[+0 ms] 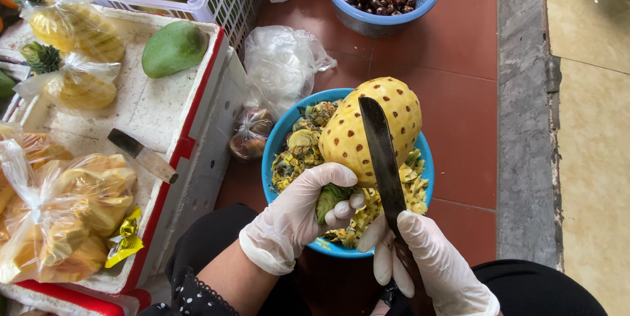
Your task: Peeling and removing the eyes from a pineapple using a knife
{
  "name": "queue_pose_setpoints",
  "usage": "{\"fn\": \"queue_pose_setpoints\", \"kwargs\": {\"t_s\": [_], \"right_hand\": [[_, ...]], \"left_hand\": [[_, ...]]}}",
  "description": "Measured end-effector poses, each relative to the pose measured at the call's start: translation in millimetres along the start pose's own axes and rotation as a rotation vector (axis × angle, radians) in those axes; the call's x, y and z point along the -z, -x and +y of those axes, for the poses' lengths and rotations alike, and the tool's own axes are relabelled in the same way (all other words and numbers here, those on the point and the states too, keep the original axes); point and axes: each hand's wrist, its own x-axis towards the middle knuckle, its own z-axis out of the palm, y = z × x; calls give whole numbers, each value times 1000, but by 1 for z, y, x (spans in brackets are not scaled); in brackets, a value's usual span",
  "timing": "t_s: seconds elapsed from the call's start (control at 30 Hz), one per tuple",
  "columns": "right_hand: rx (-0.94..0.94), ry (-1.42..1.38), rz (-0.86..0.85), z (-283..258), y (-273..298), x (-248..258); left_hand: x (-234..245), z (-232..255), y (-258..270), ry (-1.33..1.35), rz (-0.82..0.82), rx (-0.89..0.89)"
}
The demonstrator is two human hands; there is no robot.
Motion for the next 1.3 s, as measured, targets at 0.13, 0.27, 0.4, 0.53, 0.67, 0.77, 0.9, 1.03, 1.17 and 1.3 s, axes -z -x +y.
{"fn": "queue_pose_setpoints", "kwargs": {"t_s": [0.13, 0.27, 0.4, 0.53, 0.67, 0.77, 0.9, 1.03, 1.17, 1.3], "right_hand": [[80, 18, 83, 8, -8, 7], [207, 155, -178, 14, -25, 18], [178, 109, -142, 16, -26, 18], [106, 28, 45, 11, -16, 10], [201, 204, -233, 15, -41, 24], [273, 222, -297, 13, -48, 21], [287, 285, -324, 7, -57, 19], [305, 299, -265, 8, -50, 20], [326, 184, -229, 11, -31, 29], [165, 427, 72, 17, -36, 36]], "left_hand": [[-2, 0, 2, -18, 15, -8], [-5, 0, 4, -75, 40, -27], [-7, 0, 6, -69, 34, -39], [-7, -1, 6, -78, 47, -37], [0, -4, 3, -128, -2, -34], [4, -5, 0, -141, -29, -34], [0, -5, 1, -214, -14, -67], [-9, -7, 5, -149, -60, -106], [-26, 0, 11, -291, 194, -278], [-33, 0, 11, -331, 366, -314]]}}
